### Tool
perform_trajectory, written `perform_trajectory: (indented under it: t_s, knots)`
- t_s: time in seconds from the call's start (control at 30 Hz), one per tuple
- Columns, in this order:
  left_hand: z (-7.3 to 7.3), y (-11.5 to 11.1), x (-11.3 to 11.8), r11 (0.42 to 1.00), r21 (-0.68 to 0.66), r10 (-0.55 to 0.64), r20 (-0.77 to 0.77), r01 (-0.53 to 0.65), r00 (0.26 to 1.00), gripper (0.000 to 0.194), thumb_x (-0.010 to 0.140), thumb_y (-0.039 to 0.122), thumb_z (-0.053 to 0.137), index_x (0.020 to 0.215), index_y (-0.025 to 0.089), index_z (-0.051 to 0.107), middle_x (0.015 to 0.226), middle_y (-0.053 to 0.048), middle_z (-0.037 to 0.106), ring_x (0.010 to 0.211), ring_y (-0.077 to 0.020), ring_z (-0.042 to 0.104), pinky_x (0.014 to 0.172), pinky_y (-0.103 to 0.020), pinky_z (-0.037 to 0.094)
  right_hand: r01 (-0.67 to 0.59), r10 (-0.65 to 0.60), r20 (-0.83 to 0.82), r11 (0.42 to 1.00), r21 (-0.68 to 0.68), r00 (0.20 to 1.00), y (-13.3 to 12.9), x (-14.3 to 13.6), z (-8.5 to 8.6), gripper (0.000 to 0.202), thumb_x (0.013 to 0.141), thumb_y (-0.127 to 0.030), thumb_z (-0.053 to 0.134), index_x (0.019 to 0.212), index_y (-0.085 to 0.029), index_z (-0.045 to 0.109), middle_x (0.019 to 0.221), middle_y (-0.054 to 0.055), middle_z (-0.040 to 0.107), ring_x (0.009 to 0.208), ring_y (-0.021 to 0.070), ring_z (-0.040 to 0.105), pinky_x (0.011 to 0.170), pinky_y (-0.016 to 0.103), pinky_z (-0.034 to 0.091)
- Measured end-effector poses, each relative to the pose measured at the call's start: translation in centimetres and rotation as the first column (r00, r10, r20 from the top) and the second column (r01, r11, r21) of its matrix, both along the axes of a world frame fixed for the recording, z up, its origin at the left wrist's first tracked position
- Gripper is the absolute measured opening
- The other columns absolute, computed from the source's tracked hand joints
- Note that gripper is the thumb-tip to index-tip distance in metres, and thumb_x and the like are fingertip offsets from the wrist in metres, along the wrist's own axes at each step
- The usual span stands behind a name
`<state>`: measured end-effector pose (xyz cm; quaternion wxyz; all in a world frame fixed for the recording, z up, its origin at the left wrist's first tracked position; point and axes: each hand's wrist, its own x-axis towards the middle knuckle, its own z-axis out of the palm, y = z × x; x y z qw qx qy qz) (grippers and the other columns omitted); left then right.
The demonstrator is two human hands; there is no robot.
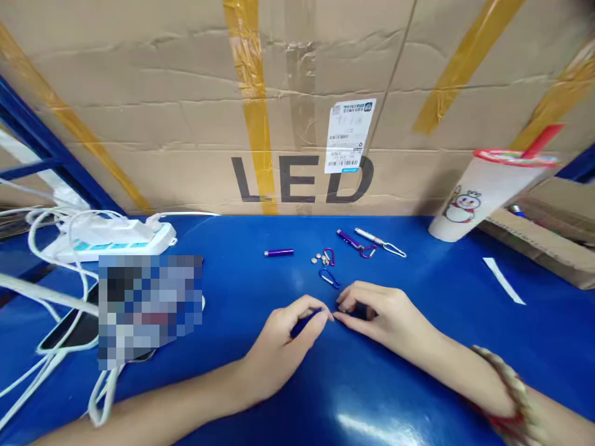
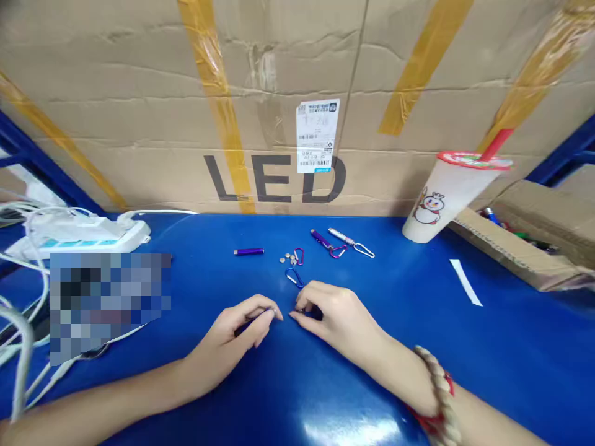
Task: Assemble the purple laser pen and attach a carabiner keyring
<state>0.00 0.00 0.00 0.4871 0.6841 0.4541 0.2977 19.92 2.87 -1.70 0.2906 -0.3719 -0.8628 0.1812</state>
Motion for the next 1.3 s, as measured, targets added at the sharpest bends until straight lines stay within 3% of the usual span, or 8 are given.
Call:
perform_trajectory:
  t_s: [0.13, 0.43, 0.6, 0.8, 0.97, 1.03, 1.17, 1.3]
  knots:
    - [0.0, -0.3, 0.1, 1.0, 0.0, 0.016, 0.004, -0.016, 1.0, 0.025, 0.09, 0.034, 0.04, 0.088, 0.018, 0.059, 0.059, 0.005, 0.044, 0.057, -0.0088, 0.04, 0.063, -0.021, 0.034, -0.011, 0.01, -0.054, 1.0, -0.015, 0.999, 0.1, 0.3, -0.2, 0.008, 0.079, -0.021, 0.067, 0.083, -0.015, 0.065, 0.079, 0.002, 0.064, 0.068, 0.0102, 0.06, 0.054, 0.017, 0.045]
    - [0.1, -0.2, 0.1, 0.998, 0.012, 0.066, -0.051, -0.066, 0.996, 0.024, 0.088, 0.035, 0.042, 0.091, 0.021, 0.062, 0.078, 0.001, 0.056, 0.064, -0.0105, 0.045, 0.064, -0.022, 0.035, -0.036, 0.034, -0.148, 0.999, -0.008, 0.988, 0.2, 0.2, -0.3, 0.015, 0.076, -0.031, 0.069, 0.08, -0.016, 0.07, 0.075, 0.002, 0.065, 0.067, 0.0111, 0.061, 0.059, 0.019, 0.048]
    - [0.0, -0.2, 0.2, 0.998, -0.016, 0.065, -0.063, -0.066, 0.996, 0.027, 0.089, 0.036, 0.041, 0.093, 0.021, 0.063, 0.068, 0.003, 0.05, 0.062, -0.0101, 0.044, 0.06, -0.021, 0.034, -0.065, 0.059, -0.13, 0.997, -0.042, 0.99, 0.1, 0.3, -0.3, 0.011, 0.082, -0.023, 0.063, 0.089, -0.016, 0.068, 0.088, 0.004, 0.065, 0.08, 0.0118, 0.062, 0.071, 0.019, 0.048]
    - [-0.5, -0.2, 0.1, 0.998, -0.059, 0.038, -0.019, -0.039, 0.999, 0.033, 0.091, 0.04, 0.038, 0.099, 0.02, 0.062, 0.056, 0.006, 0.042, 0.055, -0.0087, 0.043, 0.057, -0.02, 0.035, -0.058, 0.055, -0.048, 0.997, -0.051, 0.997, -0.2, 0.4, -0.2, 0.017, 0.084, -0.033, 0.061, 0.082, -0.018, 0.068, 0.076, 0.001, 0.065, 0.07, 0.0114, 0.061, 0.064, 0.02, 0.047]
    - [-0.5, -0.2, 0.0, 0.997, -0.07, 0.03, -0.009, -0.031, 0.999, 0.033, 0.091, 0.04, 0.037, 0.099, 0.02, 0.061, 0.055, 0.006, 0.042, 0.051, -0.0081, 0.042, 0.055, -0.02, 0.036, -0.055, 0.056, 0.023, 0.998, -0.038, 0.998, -0.5, 0.3, 0.1, 0.026, 0.092, -0.035, 0.048, 0.086, -0.019, 0.068, 0.083, 0.003, 0.066, 0.077, 0.0129, 0.062, 0.07, 0.022, 0.048]
    - [-0.3, -0.2, 0.0, 0.998, -0.04, 0.044, -0.02, -0.045, 0.999, 0.028, 0.09, 0.038, 0.041, 0.096, 0.02, 0.062, 0.061, 0.005, 0.049, 0.056, -0.0084, 0.047, 0.059, -0.019, 0.038, -0.043, 0.044, 0.015, 0.998, -0.046, 0.999, -0.6, 0.1, 0.3, 0.026, 0.093, -0.034, 0.048, 0.088, -0.02, 0.068, 0.085, 0.003, 0.066, 0.077, 0.013, 0.062, 0.069, 0.023, 0.048]
    - [-0.2, 0.0, 0.0, 0.999, 0.029, 0.04, 0.028, -0.04, 0.999, 0.017, 0.086, 0.032, 0.05, 0.091, 0.021, 0.061, 0.088, 0.001, 0.063, 0.084, -0.0115, 0.056, 0.074, -0.017, 0.042, 0.017, -0.043, -0.142, 0.983, -0.185, 0.989, -1.0, -0.5, 0.7, 0.017, 0.086, -0.031, 0.058, 0.084, -0.02, 0.07, 0.071, 0.001, 0.063, 0.061, 0.01, 0.057, 0.056, 0.02, 0.046]
    - [-0.4, 0.1, 0.0, 0.999, 0.048, 0.023, 0.023, -0.025, 0.999, 0.018, 0.087, 0.031, 0.047, 0.095, 0.021, 0.06, 0.091, 0.001, 0.064, 0.083, -0.0114, 0.057, 0.074, -0.016, 0.043, 0.049, -0.161, -0.28, 0.929, -0.367, 0.946, -1.1, -0.9, 1.1, 0.016, 0.082, -0.032, 0.062, 0.082, -0.019, 0.07, 0.071, 0.001, 0.066, 0.061, 0.0098, 0.058, 0.055, 0.019, 0.047]
